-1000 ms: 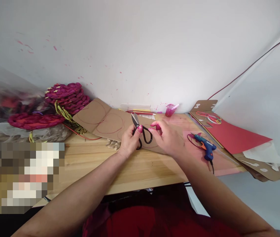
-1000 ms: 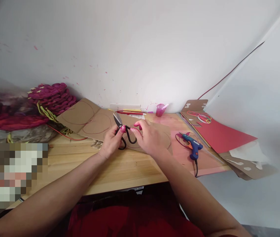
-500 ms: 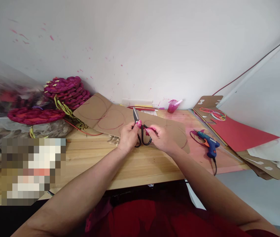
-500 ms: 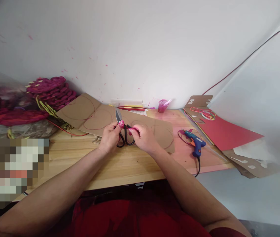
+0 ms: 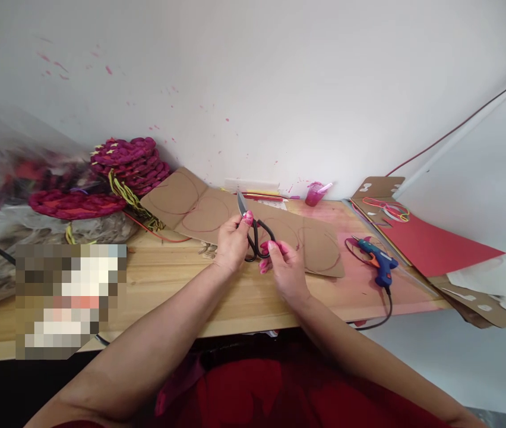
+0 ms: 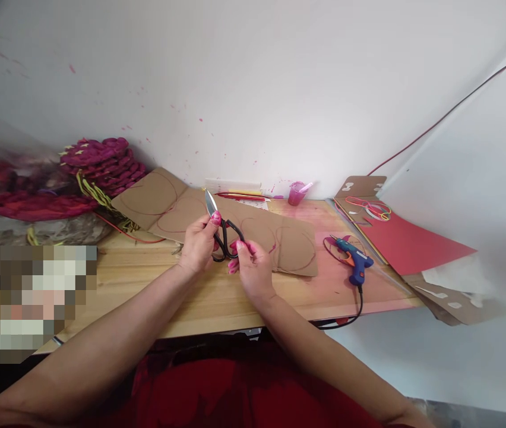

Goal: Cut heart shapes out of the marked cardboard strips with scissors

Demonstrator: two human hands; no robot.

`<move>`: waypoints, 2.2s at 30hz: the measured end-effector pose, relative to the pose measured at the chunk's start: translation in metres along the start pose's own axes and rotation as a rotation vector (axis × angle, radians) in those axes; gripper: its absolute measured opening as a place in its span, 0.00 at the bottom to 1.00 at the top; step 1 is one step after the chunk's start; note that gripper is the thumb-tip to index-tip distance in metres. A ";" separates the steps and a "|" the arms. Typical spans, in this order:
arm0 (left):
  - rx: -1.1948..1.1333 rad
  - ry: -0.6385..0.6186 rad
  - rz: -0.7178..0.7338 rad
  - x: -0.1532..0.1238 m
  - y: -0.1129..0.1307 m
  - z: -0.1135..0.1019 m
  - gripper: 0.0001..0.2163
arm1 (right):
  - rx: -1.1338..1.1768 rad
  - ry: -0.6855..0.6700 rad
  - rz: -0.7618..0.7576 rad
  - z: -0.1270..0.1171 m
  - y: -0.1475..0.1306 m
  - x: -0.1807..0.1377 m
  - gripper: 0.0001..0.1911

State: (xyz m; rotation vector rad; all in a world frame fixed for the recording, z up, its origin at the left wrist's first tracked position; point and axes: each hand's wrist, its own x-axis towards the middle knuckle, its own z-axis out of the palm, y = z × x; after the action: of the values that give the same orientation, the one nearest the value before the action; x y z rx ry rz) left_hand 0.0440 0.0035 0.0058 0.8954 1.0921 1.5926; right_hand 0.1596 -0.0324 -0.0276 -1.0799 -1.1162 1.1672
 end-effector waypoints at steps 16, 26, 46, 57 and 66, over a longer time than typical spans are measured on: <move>0.319 -0.232 0.051 0.004 -0.004 -0.009 0.22 | -0.988 -0.442 -0.373 -0.033 -0.074 0.040 0.16; 0.102 -0.097 0.009 0.004 -0.006 -0.004 0.21 | -0.683 -0.178 -0.346 -0.026 -0.026 0.013 0.14; -0.049 -0.266 -0.083 -0.006 -0.004 0.005 0.22 | -0.033 -0.144 0.033 -0.021 -0.027 -0.017 0.11; -0.029 -0.165 -0.115 -0.005 -0.002 0.006 0.19 | -0.481 -0.113 -0.268 -0.046 -0.018 0.006 0.16; -0.159 -0.135 -0.334 -0.007 0.003 0.008 0.17 | -1.476 -0.365 -1.039 -0.068 -0.052 0.024 0.16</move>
State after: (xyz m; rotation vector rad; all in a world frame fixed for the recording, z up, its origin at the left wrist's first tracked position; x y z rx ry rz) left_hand 0.0527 -0.0017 0.0107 0.6649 0.9498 1.3024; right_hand 0.2350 -0.0159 0.0173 -0.9703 -2.5169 -0.5130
